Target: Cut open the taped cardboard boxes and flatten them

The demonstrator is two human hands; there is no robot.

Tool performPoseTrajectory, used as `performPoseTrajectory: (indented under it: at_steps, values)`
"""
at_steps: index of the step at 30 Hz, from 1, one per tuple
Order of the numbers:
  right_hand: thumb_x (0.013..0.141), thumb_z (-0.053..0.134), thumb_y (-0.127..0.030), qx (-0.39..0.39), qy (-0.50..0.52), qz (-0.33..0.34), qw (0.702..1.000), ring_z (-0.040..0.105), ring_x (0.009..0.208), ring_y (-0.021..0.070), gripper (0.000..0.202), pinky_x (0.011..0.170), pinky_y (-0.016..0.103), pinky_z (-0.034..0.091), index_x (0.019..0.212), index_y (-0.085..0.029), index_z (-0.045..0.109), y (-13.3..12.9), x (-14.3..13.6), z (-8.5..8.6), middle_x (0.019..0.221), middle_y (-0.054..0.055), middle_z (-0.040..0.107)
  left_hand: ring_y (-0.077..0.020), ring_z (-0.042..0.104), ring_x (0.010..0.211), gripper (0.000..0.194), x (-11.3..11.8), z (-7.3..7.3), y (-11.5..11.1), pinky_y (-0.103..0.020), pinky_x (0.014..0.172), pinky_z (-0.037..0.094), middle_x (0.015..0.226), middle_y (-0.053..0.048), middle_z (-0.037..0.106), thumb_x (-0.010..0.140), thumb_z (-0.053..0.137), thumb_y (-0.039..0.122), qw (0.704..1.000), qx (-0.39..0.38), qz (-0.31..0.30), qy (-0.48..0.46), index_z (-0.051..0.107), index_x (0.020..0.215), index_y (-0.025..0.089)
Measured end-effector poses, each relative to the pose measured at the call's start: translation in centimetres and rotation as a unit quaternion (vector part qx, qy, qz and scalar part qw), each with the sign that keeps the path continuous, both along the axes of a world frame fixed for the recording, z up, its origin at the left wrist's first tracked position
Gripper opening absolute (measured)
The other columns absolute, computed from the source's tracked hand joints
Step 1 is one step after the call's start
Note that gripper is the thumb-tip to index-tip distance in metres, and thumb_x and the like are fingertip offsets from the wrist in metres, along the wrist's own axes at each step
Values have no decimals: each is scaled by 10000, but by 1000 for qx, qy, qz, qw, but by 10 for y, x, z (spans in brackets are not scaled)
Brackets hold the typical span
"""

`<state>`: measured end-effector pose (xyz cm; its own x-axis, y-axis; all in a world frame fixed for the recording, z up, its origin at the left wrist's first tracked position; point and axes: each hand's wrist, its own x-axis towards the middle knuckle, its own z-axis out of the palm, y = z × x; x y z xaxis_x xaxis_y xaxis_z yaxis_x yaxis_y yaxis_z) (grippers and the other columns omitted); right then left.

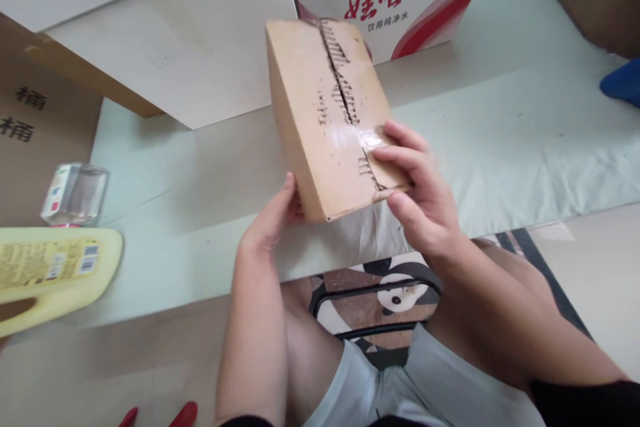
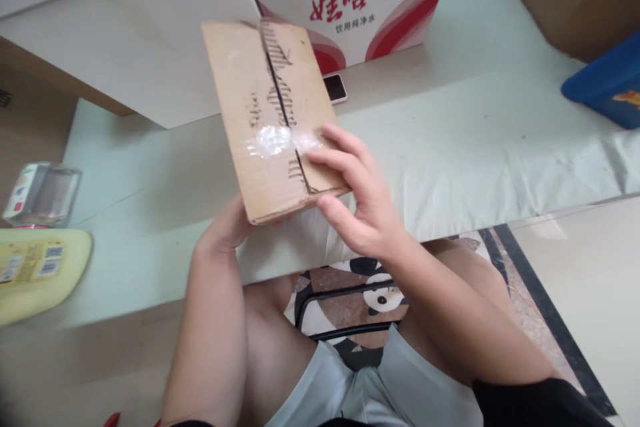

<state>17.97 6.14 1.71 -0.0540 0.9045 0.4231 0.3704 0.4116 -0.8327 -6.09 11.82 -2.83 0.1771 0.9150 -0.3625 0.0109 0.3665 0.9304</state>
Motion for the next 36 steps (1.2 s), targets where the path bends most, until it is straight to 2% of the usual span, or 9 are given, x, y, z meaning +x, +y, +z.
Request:
performPoseTrajectory:
  at_steps: [4, 8, 12, 17, 21, 23, 27, 31, 36]
  values:
    - [956, 533, -602, -27, 29, -85, 996, 346, 1545, 390, 367, 1228, 655, 330, 1073, -277, 655, 4, 2, -10, 1608, 81, 445, -179, 578, 455, 293, -2, -1, 2, -292, 406, 457, 613, -77, 678, 775, 801, 479, 977, -61, -163, 124, 751, 742, 193]
    - [973, 558, -531, -69, 106, -49, 991, 601, 1346, 335, 291, 1106, 557, 496, 1051, -260, 627, 8, 2, -18, 1427, 109, 637, -174, 641, 617, 315, -3, -4, 16, -277, 542, 523, 734, -55, 694, 815, 733, 515, 986, 70, 50, 143, 724, 871, 205]
    - [961, 614, -493, -65, 111, 60, 990, 600, 1360, 299, 251, 1124, 501, 489, 1056, -264, 644, 5, 2, -17, 1393, 88, 668, -217, 666, 1131, 514, -10, 2, 22, -341, 945, 551, 1232, -72, 679, 853, 625, 624, 922, 293, 247, 54, 602, 1241, 287]
    - [992, 489, -603, -109, 98, 151, 978, 639, 1289, 279, 400, 1041, 467, 537, 1163, -270, 629, 3, 1, -18, 1383, 95, 667, -226, 639, 1126, 394, -11, 18, 15, -364, 1030, 500, 1167, -66, 663, 825, 647, 513, 894, 357, 267, 45, 613, 1112, 246]
    - [987, 462, -482, -144, -39, -33, 988, 712, 1016, 265, 376, 867, 433, 567, 1243, -247, 606, 11, 8, -25, 1130, 100, 740, -201, 627, 937, 321, -10, 21, 15, -327, 886, 515, 989, -53, 643, 814, 654, 466, 902, 325, 278, 52, 623, 1016, 218]
    - [918, 540, -403, -164, -193, -118, 960, 702, 925, 282, 366, 764, 419, 542, 1224, -226, 636, 15, 14, -28, 1110, 119, 733, -196, 613, 908, 335, -10, 20, 16, -320, 864, 507, 957, -48, 622, 808, 674, 481, 901, 330, 277, 43, 618, 1004, 215]
    - [866, 561, -370, -231, -372, -118, 891, 680, 856, 312, 500, 617, 368, 450, 1334, -203, 612, 19, 24, -34, 1084, 150, 734, -194, 600, 886, 375, -10, 18, 16, -317, 843, 499, 942, -42, 604, 807, 684, 526, 900, 333, 277, 44, 612, 1010, 219]
    - [857, 528, -310, -279, -385, -118, 872, 666, 828, 317, 456, 616, 372, 418, 1277, -167, 633, 23, 25, -33, 1018, 153, 746, -194, 603, 897, 320, -8, 24, 14, -323, 851, 492, 964, -50, 639, 826, 617, 481, 888, 347, 294, 64, 631, 997, 211]
    - [909, 469, -330, -294, -323, -127, 891, 626, 735, 277, 271, 630, 368, 401, 1031, -193, 669, 28, 25, -26, 814, 104, 698, -198, 613, 926, 224, -9, 30, 15, -355, 929, 490, 931, -76, 660, 760, 626, 372, 859, 382, 335, 69, 651, 864, 175]
